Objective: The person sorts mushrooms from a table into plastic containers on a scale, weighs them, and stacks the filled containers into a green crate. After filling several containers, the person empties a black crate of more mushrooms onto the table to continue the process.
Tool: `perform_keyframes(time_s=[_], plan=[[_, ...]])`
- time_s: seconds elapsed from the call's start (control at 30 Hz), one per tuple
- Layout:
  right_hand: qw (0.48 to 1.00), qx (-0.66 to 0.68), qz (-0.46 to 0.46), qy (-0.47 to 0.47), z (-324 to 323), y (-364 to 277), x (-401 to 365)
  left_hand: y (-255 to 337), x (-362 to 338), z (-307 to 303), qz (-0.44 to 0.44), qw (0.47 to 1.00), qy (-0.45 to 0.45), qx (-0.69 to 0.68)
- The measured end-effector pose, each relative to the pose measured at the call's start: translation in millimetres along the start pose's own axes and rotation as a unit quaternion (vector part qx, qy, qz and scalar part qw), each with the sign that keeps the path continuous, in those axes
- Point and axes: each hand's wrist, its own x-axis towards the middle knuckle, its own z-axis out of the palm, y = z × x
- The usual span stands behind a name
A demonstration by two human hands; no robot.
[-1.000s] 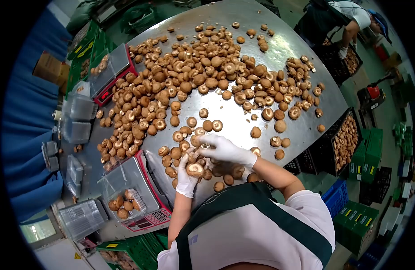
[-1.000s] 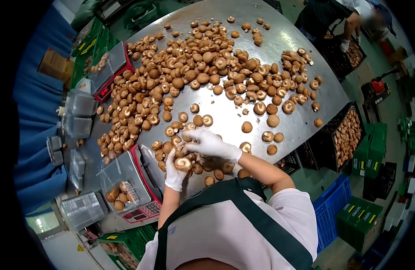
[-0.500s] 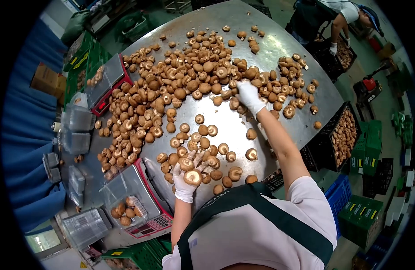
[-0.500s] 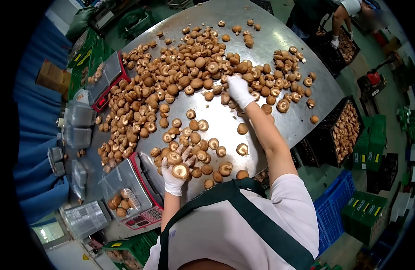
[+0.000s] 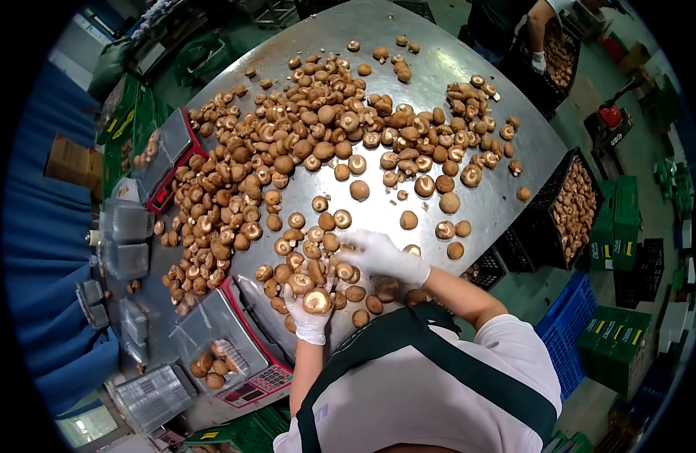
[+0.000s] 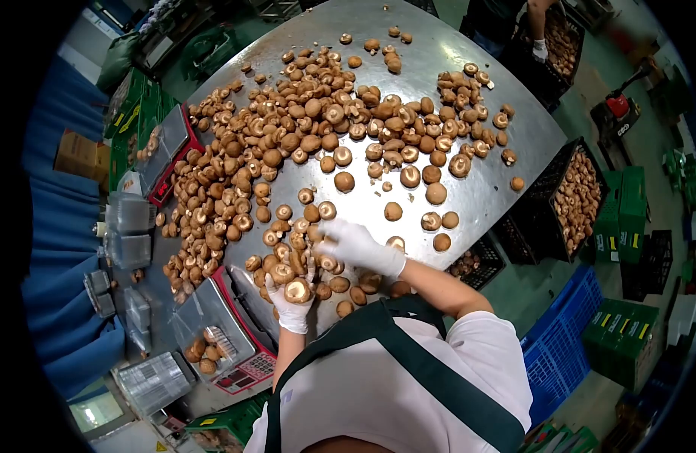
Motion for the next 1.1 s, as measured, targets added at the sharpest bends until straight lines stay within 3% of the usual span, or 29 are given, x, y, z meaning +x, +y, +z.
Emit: perform_keyframes(time_s=[0.03, 0.07, 0.1, 0.13, 0.2, 0.23, 0.27, 0.3, 0.37, 0.43, 0.5, 0.57, 0.63, 0.7, 0.73, 0.77, 0.8, 0.83, 0.87, 0.9, 0.97, 1.03, 1.1], plan=[[0.985, 0.021, 0.167, -0.043, -30.9, -9.8, 14.7, 0.8, -1.3, -0.6, 0.0, 1.0, 0.001, 0.001], [0.978, -0.049, 0.202, 0.021, -47.9, 3.3, 22.4, 1.8, -2.7, -1.8, -0.002, 1.0, -0.005, 0.013], [0.965, -0.084, 0.211, 0.129, -60.1, 26.6, 37.1, 2.3, -3.9, -3.5, -0.003, 1.0, -0.012, 0.024], [0.967, -0.114, 0.127, 0.189, -81.8, 62.2, 55.7, 2.3, -4.6, -7.0, -0.002, 1.0, -0.012, 0.024], [0.918, -0.238, 0.173, 0.267, -127.2, 99.4, 84.5, 1.0, -5.3, -13.9, 0.032, 0.998, 0.046, 0.032], [0.891, -0.269, 0.24, 0.274, -146.0, 118.3, 98.2, -0.3, -6.2, -11.4, 0.036, 0.998, 0.046, 0.031], [0.865, -0.334, 0.201, 0.316, -157.1, 145.5, 106.4, -1.6, -6.8, -6.5, 0.027, 0.998, 0.037, 0.043], [0.864, -0.352, 0.203, 0.296, -166.1, 168.3, 114.0, -2.2, -6.8, -3.9, 0.017, 0.998, 0.029, 0.056], [0.887, -0.258, 0.314, 0.218, -174.2, 183.5, 125.8, -2.1, -4.3, -5.7, 0.003, 0.998, 0.025, 0.05], [0.902, -0.209, 0.292, 0.242, -164.7, 162.9, 117.0, -6.3, 1.1, -0.9, 0.015, 0.999, 0.025, 0.035], [0.866, -0.281, 0.186, 0.371, -138.5, 156.8, 104.5, -7.5, 1.2, 9.3, 0.033, 0.998, 0.028, 0.035], [0.87, -0.238, 0.084, 0.424, -113.4, 125.3, 82.2, -5.7, 0.1, 13.3, -0.03, 0.999, -0.039, -0.016], [0.909, -0.172, -0.019, 0.379, -84.1, 82.6, 53.1, -5.4, 1.6, 5.3, -0.025, 0.999, -0.023, -0.012], [0.949, -0.058, -0.042, 0.308, -51.4, 40.1, 24.0, -6.5, 6.4, 2.4, -0.066, 0.996, -0.052, -0.038], [0.976, -0.03, 0.014, 0.215, -41.2, 14.9, 6.1, -8.6, 7.4, 6.0, -0.065, 0.997, -0.033, -0.016], [0.984, 0.08, 0.005, 0.161, -5.3, 32.4, -9.7, -11.0, 7.0, 5.4, -0.068, 0.997, -0.031, -0.017], [0.986, 0.028, -0.043, 0.16, -1.2, -1.3, -19.4, -13.4, 6.2, 3.9, -0.063, 0.998, -0.012, -0.006], [0.995, 0.052, -0.082, 0.037, -2.8, -16.6, -26.2, -15.3, 6.4, 2.1, -0.059, 0.998, 0.006, 0.007], [0.999, 0.027, -0.021, -0.04, 0.7, -23.6, -34.8, -19.5, 10.8, -2.3, -0.035, 0.994, 0.059, -0.086], [0.993, -0.016, -0.112, 0.019, 7.4, -22.6, -38.1, -18.3, 8.4, -5.6, -0.038, 0.994, 0.059, -0.085], [0.99, 0.121, -0.011, -0.065, 2.3, -15.3, -38.7, -12.1, 0.0, -11.1, -0.033, 0.997, 0.075, -0.018], [0.996, 0.086, 0.022, -0.009, -11.5, -2.4, -22.5, -12.7, -4.9, -1.9, -0.008, 0.996, 0.091, 0.012], [0.986, -0.079, 0.064, 0.134, -28.4, 28.0, 12.3, -8.3, -11.1, -4.1, -0.003, 0.997, 0.08, 0.014]])
